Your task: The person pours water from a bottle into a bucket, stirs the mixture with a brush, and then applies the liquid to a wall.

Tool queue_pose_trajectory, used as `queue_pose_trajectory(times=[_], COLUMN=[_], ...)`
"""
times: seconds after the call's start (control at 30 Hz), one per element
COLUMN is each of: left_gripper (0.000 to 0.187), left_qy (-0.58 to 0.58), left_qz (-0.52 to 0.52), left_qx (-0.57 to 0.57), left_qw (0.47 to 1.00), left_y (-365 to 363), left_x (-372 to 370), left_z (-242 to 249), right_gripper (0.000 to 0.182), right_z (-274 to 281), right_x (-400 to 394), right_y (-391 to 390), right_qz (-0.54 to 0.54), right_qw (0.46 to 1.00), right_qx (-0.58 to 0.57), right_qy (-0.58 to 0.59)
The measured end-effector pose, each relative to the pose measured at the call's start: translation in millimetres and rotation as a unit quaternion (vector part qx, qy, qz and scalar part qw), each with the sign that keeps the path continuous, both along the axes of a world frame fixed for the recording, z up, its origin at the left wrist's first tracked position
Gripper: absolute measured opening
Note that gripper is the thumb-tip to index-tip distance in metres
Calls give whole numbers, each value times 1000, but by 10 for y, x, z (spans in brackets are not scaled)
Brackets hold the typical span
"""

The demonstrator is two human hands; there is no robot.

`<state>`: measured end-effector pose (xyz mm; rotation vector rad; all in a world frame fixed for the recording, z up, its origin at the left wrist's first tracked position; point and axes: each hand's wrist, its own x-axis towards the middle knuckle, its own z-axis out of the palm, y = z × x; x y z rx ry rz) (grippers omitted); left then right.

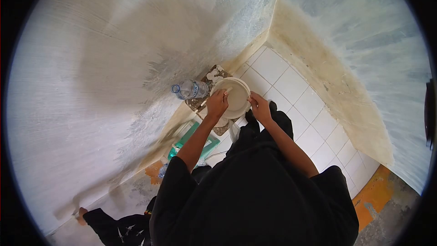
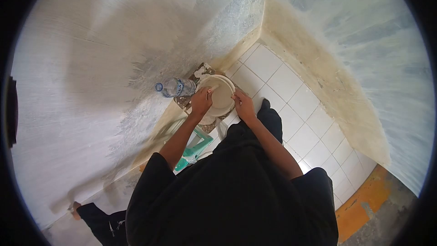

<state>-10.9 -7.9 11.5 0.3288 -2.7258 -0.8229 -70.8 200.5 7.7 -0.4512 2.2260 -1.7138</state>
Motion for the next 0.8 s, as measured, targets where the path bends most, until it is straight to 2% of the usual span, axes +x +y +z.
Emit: queue_pose_trajectory(times=[0.13, 0.23, 0.43, 0.63, 0.73, 0.8], left_gripper=[12, 12, 12, 12, 13, 13], left_qy=[32, 47, -6, -123, -142, -112], left_qz=[2, -29, -97, -103, -70, -68], left_qx=[15, 73, 109, 68, 30, 9], left_qw=[999, 996, 989, 985, 987, 991], left_y=[128, 281, 282, 76, -16, -90], left_x=[-112, -114, 76, 146, 80, 27], left_z=[-6, -1, 67, 151, 230, 189], right_gripper=[18, 18, 18, 17, 18, 21], right_z=[-37, -24, -30, -72, -43, -41], right_x=[-1, 1, 0, -22, -8, -20], right_y=[-18, -36, -49, -17, -3, -9], right_qz=[-2, -2, -10, -6, -1, -1], right_qw=[1000, 1000, 1000, 1000, 1000, 1000], right_qx=[-1, 5, 7, 6, 10, 9], right_qy=[12, 11, 2, 11, -5, 1])
